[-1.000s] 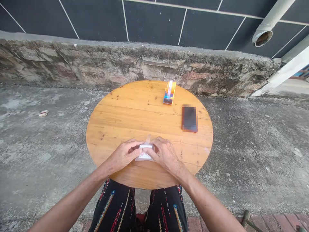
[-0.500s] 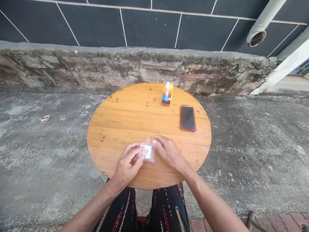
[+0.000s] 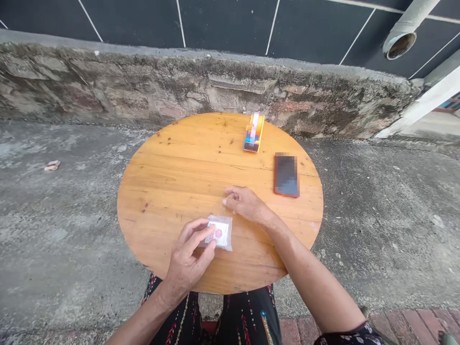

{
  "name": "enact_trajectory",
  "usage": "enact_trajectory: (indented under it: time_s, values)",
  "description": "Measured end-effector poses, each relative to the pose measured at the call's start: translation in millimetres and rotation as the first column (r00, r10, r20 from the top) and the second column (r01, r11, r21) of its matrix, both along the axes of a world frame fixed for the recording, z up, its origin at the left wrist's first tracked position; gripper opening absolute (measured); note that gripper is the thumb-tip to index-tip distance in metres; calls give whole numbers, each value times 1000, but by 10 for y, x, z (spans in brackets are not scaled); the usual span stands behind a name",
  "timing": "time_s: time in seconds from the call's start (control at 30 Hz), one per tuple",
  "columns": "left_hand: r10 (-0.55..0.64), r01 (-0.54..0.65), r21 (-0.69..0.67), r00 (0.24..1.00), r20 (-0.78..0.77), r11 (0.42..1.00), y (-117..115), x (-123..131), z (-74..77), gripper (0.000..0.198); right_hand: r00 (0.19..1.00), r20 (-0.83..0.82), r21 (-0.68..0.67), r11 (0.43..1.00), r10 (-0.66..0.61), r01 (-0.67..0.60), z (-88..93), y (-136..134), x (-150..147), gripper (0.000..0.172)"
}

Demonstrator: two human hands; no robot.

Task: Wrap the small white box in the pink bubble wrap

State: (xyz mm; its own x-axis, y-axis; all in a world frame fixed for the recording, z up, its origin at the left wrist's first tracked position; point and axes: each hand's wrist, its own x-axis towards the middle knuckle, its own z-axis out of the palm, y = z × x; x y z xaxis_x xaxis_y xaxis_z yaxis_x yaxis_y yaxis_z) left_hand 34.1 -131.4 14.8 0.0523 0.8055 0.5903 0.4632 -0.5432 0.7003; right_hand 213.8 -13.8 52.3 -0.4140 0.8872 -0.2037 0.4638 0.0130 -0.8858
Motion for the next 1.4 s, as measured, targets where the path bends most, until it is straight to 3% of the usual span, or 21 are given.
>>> enact_trajectory:
  time_s: [0.2, 0.33, 0.5, 0.6, 0.7, 0.77, 0.87, 1.03, 1.23, 1.4]
  values:
    - [-13, 13, -22, 1000, 3, 1000, 13, -10, 8, 34, 986, 34, 11, 987, 160, -161, -17, 58, 66, 29]
    - [-16, 16, -20, 1000, -4, 1000, 19, -7, 13, 38, 977, 186, 209, 967, 108, -147, -12, 31, 88, 20]
    - [-35, 35, -32, 999, 3, 999, 19, -7, 6, 41, 933, 357, 481, 845, 54, -233, 25, -29, -23, 23]
    - [-31, 30, -47, 999, -13, 998, 17, -10, 1, 41, 896, 436, 523, 786, 84, -328, 18, -49, -127, 29]
    - [-25, 23, -54, 999, -32, 998, 13, -13, -5, 40, 887, 447, 530, 764, 117, -368, 19, -56, -186, 36]
    - [-27, 25, -57, 999, -35, 998, 10, -16, -7, 41, 900, 415, 521, 777, 131, -354, 52, -60, -185, 38]
    - [-36, 34, -64, 999, -32, 997, 7, -16, -3, 42, 928, 325, 413, 855, 183, -314, 144, -69, -139, 37]
    - [-37, 36, -87, 999, -14, 996, 6, -9, 17, 41, 968, 138, 191, 953, 210, -234, 174, -49, -55, 16]
    - [-22, 20, -97, 1000, -13, 995, 0, -6, 12, 40, 983, 58, 137, 973, 176, -183, 21, -10, -4, 22]
    - [-10, 7, -113, 1000, -22, 994, -9, -4, 16, 38, 985, 52, 143, 975, 164, -170, 32, -2, 26, 25]
